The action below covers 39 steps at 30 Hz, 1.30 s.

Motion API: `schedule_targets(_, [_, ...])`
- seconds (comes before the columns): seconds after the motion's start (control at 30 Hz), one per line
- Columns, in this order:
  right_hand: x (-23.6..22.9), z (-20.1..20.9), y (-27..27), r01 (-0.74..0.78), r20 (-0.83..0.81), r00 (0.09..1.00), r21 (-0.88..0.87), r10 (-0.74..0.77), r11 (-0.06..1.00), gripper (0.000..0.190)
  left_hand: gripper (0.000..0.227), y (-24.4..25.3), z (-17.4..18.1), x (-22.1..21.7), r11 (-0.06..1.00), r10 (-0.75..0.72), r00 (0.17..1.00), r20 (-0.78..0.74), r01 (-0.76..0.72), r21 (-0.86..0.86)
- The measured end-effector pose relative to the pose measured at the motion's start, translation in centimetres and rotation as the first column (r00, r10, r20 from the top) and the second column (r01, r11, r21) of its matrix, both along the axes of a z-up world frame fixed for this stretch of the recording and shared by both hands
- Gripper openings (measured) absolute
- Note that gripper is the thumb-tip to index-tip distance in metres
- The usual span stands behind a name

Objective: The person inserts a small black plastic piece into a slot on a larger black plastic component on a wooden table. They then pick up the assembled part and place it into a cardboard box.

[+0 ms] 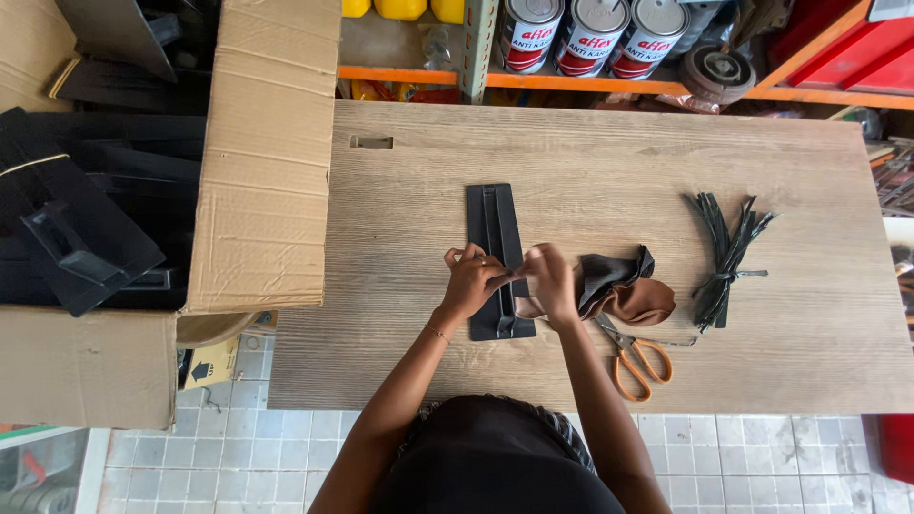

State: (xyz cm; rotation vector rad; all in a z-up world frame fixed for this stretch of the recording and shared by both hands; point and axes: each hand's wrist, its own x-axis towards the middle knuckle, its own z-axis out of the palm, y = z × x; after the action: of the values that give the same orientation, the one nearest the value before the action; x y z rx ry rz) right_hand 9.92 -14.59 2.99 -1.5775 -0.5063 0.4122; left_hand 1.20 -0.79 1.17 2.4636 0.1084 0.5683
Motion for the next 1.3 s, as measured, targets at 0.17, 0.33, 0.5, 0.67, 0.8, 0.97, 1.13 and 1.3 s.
schedule_targets(0.17, [0.4, 0.2, -1.1, 0.017, 0.195, 0.981, -0.128, 0.008, 0.992, 0.021, 0.013, -0.2, 0.6, -0.4, 0.999, 0.003, 1.000, 0.019, -0.002, -0.039])
schedule_targets(0.33, [-0.2, -0.1, -0.8, -0.022, 0.375, 0.912, -0.359, 0.166, 0.933, 0.014, 0.016, -0.3, -1.3, 0.0, 0.999, 0.028, 1.000, 0.008, -0.029, 0.034])
schedule_targets(0.5, [0.1, -1.6, -1.0, -0.168, 0.061, 0.981, -0.238, 0.187, 0.957, 0.014, 0.013, 0.2, -0.6, -0.4, 0.998, -0.013, 1.000, -0.022, 0.012, -0.068])
schedule_targets(0.67, [1.3, -2.8, -1.4, -0.228, -0.082, 0.972, -0.140, 0.218, 0.963, 0.030, 0.016, 0.5, 0.2, -0.7, 0.993, -0.031, 0.999, -0.023, 0.028, -0.113])
schedule_targets(0.8, [0.9, 0.8, -1.1, -0.276, 0.144, 0.923, -0.398, 0.357, 0.875, 0.028, 0.007, 0.6, -1.2, -0.5, 0.996, -0.081, 0.994, -0.078, 0.078, -0.031])
schedule_targets(0.97, [2.2, 1.1, -1.0, -0.293, 0.222, 0.882, -0.434, 0.416, 0.852, 0.012, 0.010, 0.8, 0.0, -0.8, 0.990, -0.132, 0.989, -0.068, 0.129, -0.052])
schedule_targets(1.13, [2.6, -0.2, -1.0, -0.323, 0.218, 0.864, -0.451, 0.453, 0.832, 0.011, 0.011, 1.0, 0.1, -0.9, 0.981, -0.164, 0.981, -0.099, 0.152, -0.118])
schedule_targets(1.3, [2.5, 0.0, -1.6, -0.264, 0.107, 0.948, -0.264, 0.301, 0.927, 0.016, 0.016, 0.7, -0.4, -1.3, 0.956, -0.142, 0.984, -0.107, 0.108, -0.273])
